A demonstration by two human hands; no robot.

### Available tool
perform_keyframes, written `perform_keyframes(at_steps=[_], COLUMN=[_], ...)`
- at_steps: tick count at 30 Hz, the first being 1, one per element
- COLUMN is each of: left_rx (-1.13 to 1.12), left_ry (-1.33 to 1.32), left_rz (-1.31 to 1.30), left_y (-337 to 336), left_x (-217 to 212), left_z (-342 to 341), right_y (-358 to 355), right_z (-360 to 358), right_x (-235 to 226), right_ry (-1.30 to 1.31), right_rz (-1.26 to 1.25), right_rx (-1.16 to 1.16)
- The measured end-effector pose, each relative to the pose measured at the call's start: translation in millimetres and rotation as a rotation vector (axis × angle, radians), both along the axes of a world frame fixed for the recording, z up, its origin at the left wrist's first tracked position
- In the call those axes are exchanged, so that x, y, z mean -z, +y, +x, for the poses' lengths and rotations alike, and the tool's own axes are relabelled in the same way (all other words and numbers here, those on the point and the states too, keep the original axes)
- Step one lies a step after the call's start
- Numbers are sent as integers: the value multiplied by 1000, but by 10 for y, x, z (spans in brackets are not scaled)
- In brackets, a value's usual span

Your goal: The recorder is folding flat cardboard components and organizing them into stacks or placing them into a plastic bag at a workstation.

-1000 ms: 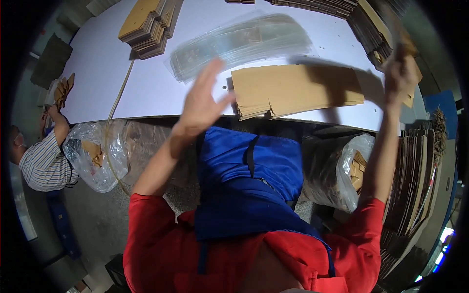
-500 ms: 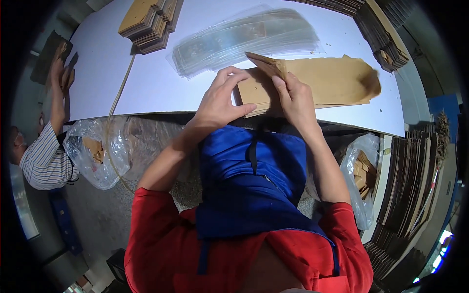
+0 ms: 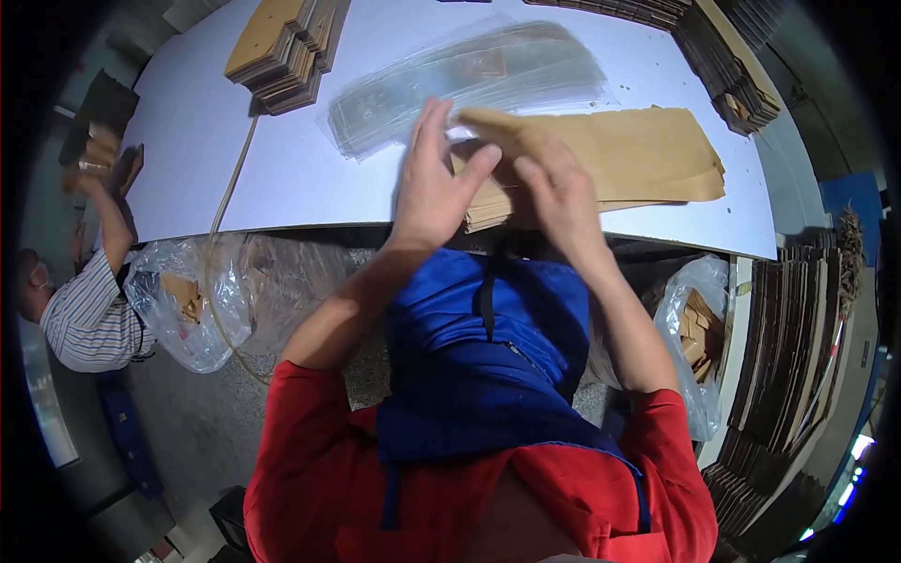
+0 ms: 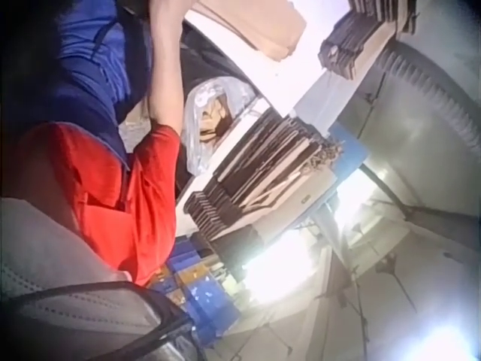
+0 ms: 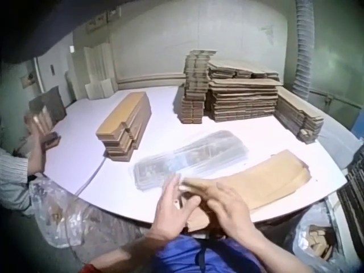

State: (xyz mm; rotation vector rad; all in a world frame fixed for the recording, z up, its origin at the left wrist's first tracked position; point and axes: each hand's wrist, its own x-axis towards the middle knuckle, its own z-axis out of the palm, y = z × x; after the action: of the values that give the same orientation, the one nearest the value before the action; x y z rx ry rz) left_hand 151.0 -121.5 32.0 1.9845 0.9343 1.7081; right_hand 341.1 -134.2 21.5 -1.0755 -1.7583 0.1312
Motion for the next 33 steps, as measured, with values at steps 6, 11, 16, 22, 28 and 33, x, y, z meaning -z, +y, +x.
perform_keyframes(at_steps=[6, 11, 16, 22, 28, 33], left_rx=[499, 269, 39, -450, -56, -166], left_ry=[-450, -656, -494, 10, 524, 474], left_rz=[-614, -530, -532, -35, 13, 281], left_y=[181, 731, 681, 315, -196, -5], left_x=[-279, -287, -288, -100, 394, 558], left_z=[-318, -1012, -1185, -783, -424, -316], right_y=[393, 486, 120, -299, -55, -27], right_z=[1453, 3884, 4078, 2809, 704, -148], right_x=[-674, -1155, -1876, -2155, -831, 79], right_ry=[1173, 1217, 931, 220, -180, -430], right_rz=[-86, 225, 380, 548, 494, 268], right_rx=[-197, 23, 525, 892, 246, 9])
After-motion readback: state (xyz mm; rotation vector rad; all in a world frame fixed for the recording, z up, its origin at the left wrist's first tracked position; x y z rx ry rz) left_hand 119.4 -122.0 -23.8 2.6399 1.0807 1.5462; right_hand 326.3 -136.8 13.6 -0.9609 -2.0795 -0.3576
